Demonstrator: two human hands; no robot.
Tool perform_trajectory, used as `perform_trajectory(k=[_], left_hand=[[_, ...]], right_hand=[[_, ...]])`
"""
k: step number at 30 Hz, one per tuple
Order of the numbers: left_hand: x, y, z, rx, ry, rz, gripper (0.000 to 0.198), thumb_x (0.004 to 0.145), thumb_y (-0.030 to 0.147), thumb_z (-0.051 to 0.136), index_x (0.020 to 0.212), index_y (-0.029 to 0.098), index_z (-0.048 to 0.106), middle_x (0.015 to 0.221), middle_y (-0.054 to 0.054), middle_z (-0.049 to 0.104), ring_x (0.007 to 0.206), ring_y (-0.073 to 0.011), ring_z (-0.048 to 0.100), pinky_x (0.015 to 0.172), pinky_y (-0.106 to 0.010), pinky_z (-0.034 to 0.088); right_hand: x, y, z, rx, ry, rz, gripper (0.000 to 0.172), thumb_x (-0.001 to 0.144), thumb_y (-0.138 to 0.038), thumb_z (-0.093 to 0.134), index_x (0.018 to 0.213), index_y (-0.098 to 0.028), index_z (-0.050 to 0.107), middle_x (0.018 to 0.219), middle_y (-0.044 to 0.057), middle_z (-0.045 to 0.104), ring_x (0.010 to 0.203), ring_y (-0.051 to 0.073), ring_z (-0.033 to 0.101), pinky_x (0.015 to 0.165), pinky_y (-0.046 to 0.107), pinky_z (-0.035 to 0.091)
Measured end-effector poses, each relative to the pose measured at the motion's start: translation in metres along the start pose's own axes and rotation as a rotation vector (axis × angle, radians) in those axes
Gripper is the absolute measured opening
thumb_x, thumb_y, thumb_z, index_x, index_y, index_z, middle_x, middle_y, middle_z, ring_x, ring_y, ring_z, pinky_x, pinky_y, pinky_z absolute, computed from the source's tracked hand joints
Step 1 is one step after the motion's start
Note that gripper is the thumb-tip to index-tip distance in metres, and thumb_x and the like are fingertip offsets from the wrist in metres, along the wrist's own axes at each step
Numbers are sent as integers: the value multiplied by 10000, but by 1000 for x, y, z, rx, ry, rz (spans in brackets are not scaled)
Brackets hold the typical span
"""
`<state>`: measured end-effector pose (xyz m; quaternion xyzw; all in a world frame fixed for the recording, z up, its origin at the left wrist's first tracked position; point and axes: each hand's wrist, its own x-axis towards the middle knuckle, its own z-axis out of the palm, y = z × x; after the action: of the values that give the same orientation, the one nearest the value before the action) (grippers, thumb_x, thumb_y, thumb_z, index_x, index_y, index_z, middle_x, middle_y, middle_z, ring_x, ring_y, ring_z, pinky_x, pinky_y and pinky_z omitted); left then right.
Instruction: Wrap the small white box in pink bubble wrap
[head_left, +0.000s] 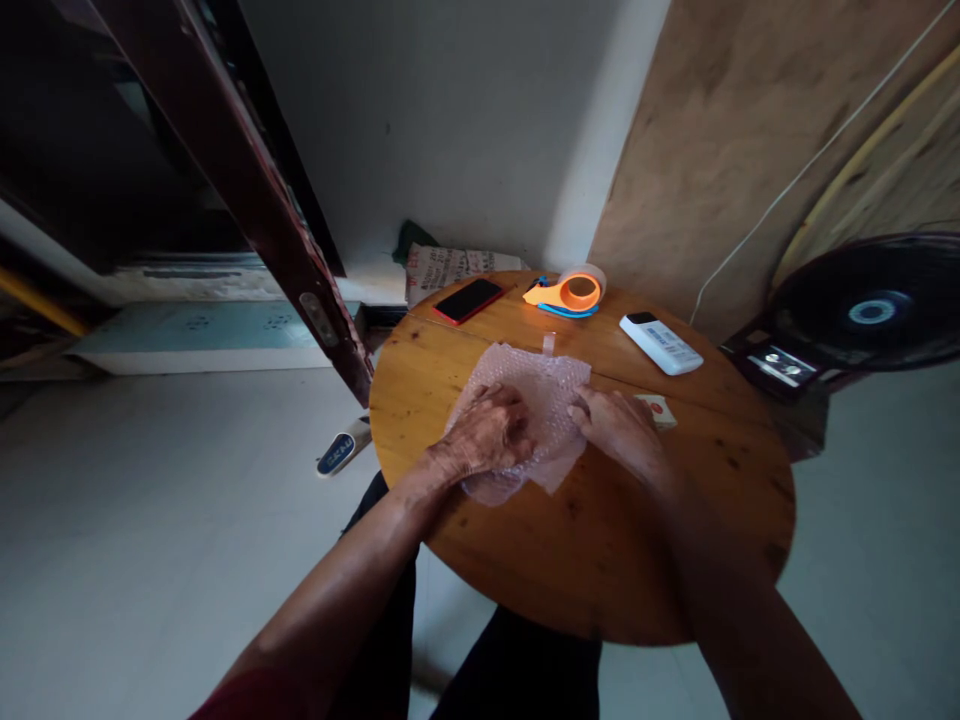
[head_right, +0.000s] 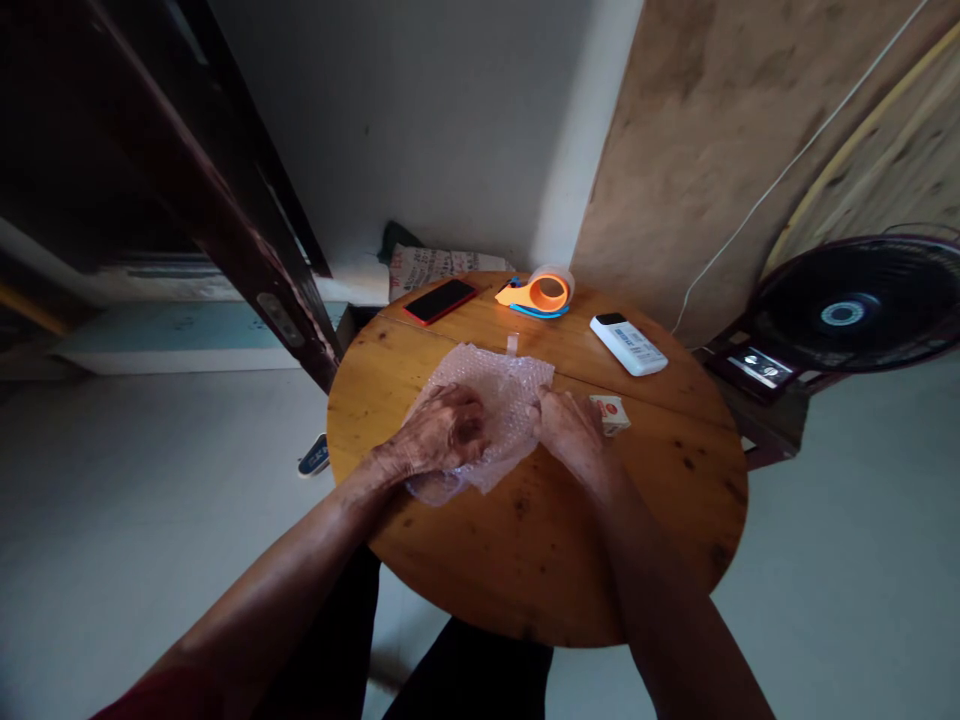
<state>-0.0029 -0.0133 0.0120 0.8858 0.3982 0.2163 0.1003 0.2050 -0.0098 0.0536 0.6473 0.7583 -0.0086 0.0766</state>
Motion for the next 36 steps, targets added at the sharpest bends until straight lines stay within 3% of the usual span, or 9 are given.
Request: perform_trajectory(k=[4, 10, 13, 17, 22, 25, 29, 32, 36], left_hand=[[0, -2, -1, -6, -19, -13, 187, 823, 381, 588, 867, 208, 642, 1033, -74, 631, 1046, -268, 566, 985, -444, 418], [-1, -6, 1, 31, -15, -43, 483, 781, 392, 651, 1215, 192, 581, 1371, -132, 497, 1300, -330, 406, 1108, -500, 288], [-2, -8, 5, 80, -81, -25, 596, 725, 344, 687, 1281, 190, 541, 1411, -148, 455, 1333, -351, 362, 1129, -524, 239], [-3, -7, 6, 115, -138, -31, 664, 689, 274, 682, 1326, 215, 505, 1434, -134, 430, 1348, -335, 347, 1146, -515, 210], [-3, -5, 5, 110, -125, -63, 638, 757, 467, 641, 1329, 213, 516, 1446, -132, 421, 1354, -342, 334, 1146, -518, 205], [-3, -5, 4, 111, -133, -53, 657, 766, 509, 626, 1338, 205, 513, 1446, -137, 421, 1359, -345, 327, 1143, -516, 212], [-4, -5, 4, 120, -145, -50, 640, 770, 437, 633, 1350, 201, 503, 1448, -140, 423, 1360, -344, 333, 1140, -518, 217], [-4, -6, 7, 103, -118, -61, 672, 776, 575, 600, 1336, 213, 517, 1445, -137, 426, 1358, -355, 332, 1137, -538, 212], [-2, -6, 8, 69, -88, -69, 770, 733, 700, 584, 1321, 205, 530, 1435, -145, 440, 1351, -369, 342, 1130, -558, 225]], right_hand=[[1, 3, 0, -13, -12, -3, 327, 933, -352, 401, 1060, -174, 644, 938, 154, 717, 860, 282, 659, 667, 345, 370], [3, 3, -1, 12, 12, 21, 277, 911, -334, 454, 1045, -188, 648, 1065, 139, 684, 904, 267, 637, 700, 344, 392], [6, 4, 2, -8, 91, -49, 237, 881, -268, 494, 1020, -163, 656, 1168, 152, 632, 1018, 278, 588, 807, 354, 406], [9, 5, 8, -37, 126, -180, 271, 872, -177, 473, 1068, -118, 651, 1164, 162, 634, 1104, 287, 528, 921, 360, 388], [7, 4, 8, 5, 68, -124, 325, 893, -180, 416, 1148, -132, 612, 1244, 151, 605, 1095, 280, 562, 874, 370, 427], [4, 5, 5, 66, 43, -149, 333, 919, -317, 429, 1122, -139, 624, 1218, 154, 618, 1103, 292, 574, 912, 394, 423], [0, 12, 10, 156, 6, -193, 653, 808, -602, 555, 1306, -178, 548, 1343, 163, 542, 1224, 359, 502, 983, 476, 400], [0, 21, 16, 163, -47, -247, 902, 718, -634, 634, 1459, -179, 392, 1506, 170, 371, 1370, 389, 342, 1068, 521, 329], [2, 31, 20, 170, -138, -288, 1031, 640, -630, 696, 1500, -206, 319, 1570, 151, 257, 1417, 391, 258, 1106, 555, 275]])
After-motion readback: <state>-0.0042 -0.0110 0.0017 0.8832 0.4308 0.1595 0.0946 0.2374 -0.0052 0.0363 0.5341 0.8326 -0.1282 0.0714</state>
